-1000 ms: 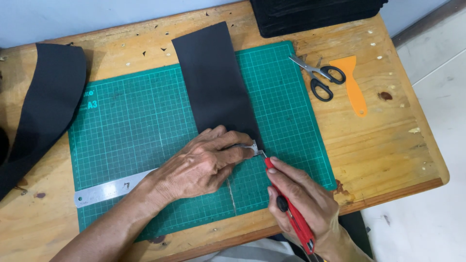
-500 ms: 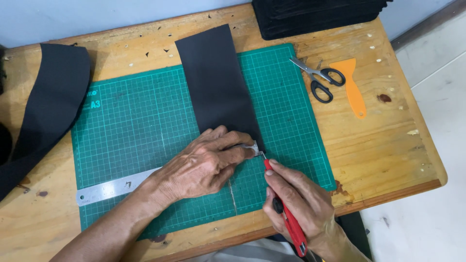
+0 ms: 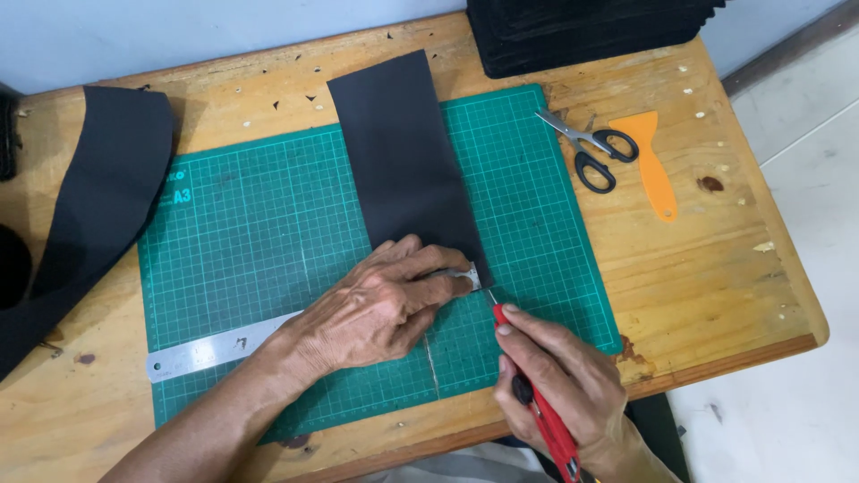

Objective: Measuring and cutting black foam strips using a ruler, utility knife, and scissors on a cutting mat

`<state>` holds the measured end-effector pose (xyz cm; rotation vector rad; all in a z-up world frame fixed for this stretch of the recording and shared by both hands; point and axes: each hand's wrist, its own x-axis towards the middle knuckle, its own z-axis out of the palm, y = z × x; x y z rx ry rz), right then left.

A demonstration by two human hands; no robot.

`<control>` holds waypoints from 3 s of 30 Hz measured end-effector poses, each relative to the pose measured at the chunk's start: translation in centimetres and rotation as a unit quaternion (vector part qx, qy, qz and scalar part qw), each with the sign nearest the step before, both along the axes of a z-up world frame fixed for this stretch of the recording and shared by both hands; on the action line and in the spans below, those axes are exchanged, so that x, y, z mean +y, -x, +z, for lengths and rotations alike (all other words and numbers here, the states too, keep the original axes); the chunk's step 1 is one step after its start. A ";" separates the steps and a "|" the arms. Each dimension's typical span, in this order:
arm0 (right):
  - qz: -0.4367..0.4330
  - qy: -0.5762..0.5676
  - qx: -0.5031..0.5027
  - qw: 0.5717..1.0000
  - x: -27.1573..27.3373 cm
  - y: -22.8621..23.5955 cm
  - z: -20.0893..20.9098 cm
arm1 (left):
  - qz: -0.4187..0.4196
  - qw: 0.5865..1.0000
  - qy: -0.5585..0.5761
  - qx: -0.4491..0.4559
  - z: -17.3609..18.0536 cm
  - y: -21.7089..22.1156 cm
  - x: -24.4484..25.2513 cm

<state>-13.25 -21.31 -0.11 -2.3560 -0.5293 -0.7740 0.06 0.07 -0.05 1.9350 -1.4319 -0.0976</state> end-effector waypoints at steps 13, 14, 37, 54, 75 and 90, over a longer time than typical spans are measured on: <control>-0.025 -0.022 0.024 0.999 0.4 -0.4 0.6 | -0.004 1.000 0.003 0.006 -0.1 -0.1 0.0; -0.022 -0.020 0.019 0.999 0.4 -0.5 0.6 | -0.003 1.000 0.002 0.005 -0.1 -0.1 0.0; 0.008 0.014 0.001 1.000 0.0 -0.5 -0.2 | -0.001 1.000 -0.003 0.008 0.0 -0.1 0.0; -0.084 0.126 -0.067 0.986 -5.5 -1.5 1.9 | -0.006 1.000 -0.014 0.024 -0.2 -0.1 0.3; 0.046 0.230 0.063 0.970 -6.4 -3.6 5.0 | -0.003 1.000 -0.005 0.011 -0.8 -0.1 0.5; 0.092 0.242 0.053 0.964 -1.6 -7.3 1.3 | -0.006 1.000 0.002 -0.002 -0.4 -0.2 0.3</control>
